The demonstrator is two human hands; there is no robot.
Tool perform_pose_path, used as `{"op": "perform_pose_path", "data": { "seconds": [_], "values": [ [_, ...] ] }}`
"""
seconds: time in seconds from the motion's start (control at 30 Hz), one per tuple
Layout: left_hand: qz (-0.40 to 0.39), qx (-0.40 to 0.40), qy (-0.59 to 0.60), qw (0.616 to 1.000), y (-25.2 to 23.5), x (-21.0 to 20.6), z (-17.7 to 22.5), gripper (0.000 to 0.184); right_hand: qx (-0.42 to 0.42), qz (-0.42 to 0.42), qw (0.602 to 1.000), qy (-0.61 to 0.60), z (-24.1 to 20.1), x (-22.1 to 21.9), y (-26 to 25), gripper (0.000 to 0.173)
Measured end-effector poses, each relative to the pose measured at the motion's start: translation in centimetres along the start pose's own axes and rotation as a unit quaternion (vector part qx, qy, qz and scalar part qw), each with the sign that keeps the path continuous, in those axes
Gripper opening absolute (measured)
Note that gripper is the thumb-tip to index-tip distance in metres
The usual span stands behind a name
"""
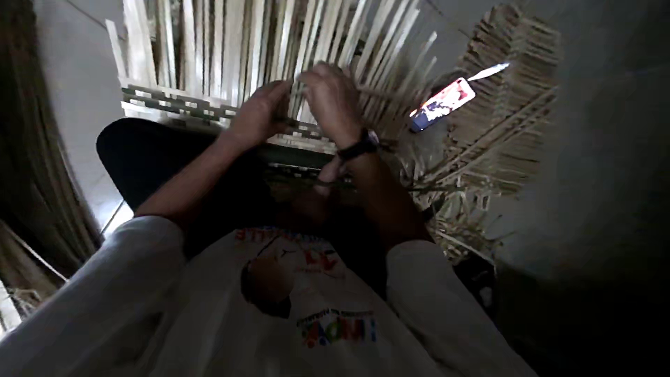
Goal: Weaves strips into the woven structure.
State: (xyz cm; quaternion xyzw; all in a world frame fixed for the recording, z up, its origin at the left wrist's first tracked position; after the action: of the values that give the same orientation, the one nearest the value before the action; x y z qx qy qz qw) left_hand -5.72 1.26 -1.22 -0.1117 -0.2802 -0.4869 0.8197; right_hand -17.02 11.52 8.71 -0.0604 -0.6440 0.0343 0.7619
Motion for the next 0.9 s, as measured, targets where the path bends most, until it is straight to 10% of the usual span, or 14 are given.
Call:
{"op": "perform_pose_path", "data": {
  "seconds": [0.13,0.3,0.53,0.73,0.9],
  "values": [
    [0.132,0.102,0.238,0.957,-6.1,-1.5,-2.8,0.044,0.028,0.036,0.988,-0.15,2.9,-3.1,-2.8,0.032],
    [0.139,0.243,0.364,0.888,-6.8,-0.9,-3.5,0.057,-0.256,-0.036,0.858,-0.444,7.9,-9.4,-0.2,0.038],
    [0.119,0.23,0.371,0.892,-5.2,-0.4,-3.8,0.06,-0.345,-0.093,0.846,-0.396,8.5,-14.3,-1.4,0.056],
    [0.04,0.22,0.41,0.884,-5.1,0.1,-3.5,0.046,-0.27,-0.032,0.808,-0.523,8.6,-11.4,1.9,0.039],
    [-0.142,0.171,0.356,0.908,-5.0,1.8,-5.0,0.027,-0.038,-0.06,0.933,-0.353,6.4,-7.1,2.7,0.029]
  ]
}}
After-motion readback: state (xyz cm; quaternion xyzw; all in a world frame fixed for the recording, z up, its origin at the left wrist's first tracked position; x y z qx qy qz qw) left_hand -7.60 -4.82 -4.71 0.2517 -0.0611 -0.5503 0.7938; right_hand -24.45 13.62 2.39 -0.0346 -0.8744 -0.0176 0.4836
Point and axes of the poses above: each hand's wrist, its own y-axis away from the middle knuckle, its own x-axis out of the back of the hand, z = x × y, the point moved 3 cm from there along -y, towards the middle knuckle, and after that the axes turned 8 degrees about y, right-handed, at the moved point
